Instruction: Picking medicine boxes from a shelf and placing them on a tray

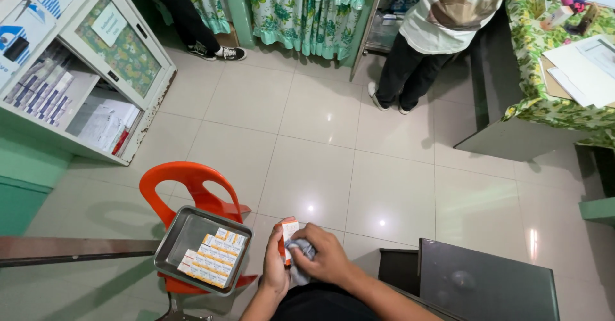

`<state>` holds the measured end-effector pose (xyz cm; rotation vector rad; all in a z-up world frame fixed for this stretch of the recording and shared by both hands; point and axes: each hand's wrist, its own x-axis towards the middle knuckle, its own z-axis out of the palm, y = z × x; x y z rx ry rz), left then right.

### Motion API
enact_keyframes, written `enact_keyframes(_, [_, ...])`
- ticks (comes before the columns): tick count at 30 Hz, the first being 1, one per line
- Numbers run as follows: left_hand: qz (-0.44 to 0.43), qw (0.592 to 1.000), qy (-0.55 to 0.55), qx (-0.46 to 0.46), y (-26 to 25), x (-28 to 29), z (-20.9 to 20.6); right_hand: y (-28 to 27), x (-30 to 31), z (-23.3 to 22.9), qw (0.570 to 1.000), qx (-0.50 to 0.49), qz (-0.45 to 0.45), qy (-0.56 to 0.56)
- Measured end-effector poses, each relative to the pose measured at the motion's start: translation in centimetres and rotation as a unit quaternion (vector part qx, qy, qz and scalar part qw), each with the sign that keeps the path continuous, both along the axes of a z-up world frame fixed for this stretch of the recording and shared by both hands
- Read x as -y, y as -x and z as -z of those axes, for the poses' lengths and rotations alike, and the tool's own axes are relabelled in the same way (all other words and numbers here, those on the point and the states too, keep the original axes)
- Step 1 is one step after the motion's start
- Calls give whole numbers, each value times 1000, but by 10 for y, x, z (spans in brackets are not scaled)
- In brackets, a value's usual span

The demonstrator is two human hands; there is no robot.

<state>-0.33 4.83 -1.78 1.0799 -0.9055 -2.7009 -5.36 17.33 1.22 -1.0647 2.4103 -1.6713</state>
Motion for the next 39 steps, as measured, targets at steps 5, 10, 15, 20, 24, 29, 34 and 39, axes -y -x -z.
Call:
enact_keyframes(5, [8,1000,25,-14,-3,-3,12,10,8,-2,1000,-1,-22,2])
enact_keyframes(10, [19,999,19,-24,-1,3,1,26,11,10,1000,0,15,8])
enact_keyframes(15, [-6,999,31,10,-4,7,3,9,11,1,999,5,-32,2])
enact_keyframes(20, [-59,994,-2,94,-6,5,9,13,20,-8,996,-8,-86,15])
enact_keyframes(24, [-51,998,-25,18,-11,7,11,26,26,6,999,18,-43,1])
enact_keyframes(29, [-101,993,-1,62,-19,12,31,12,27,2,995,48,-84,2])
enact_keyframes(34, [-103,990,2,93,-22,19,23,-3,29,-4,990,32,-136,7])
enact_keyframes(39, [-91,994,-19,56,-16,20,14,12,38,7,995,57,-76,-14])
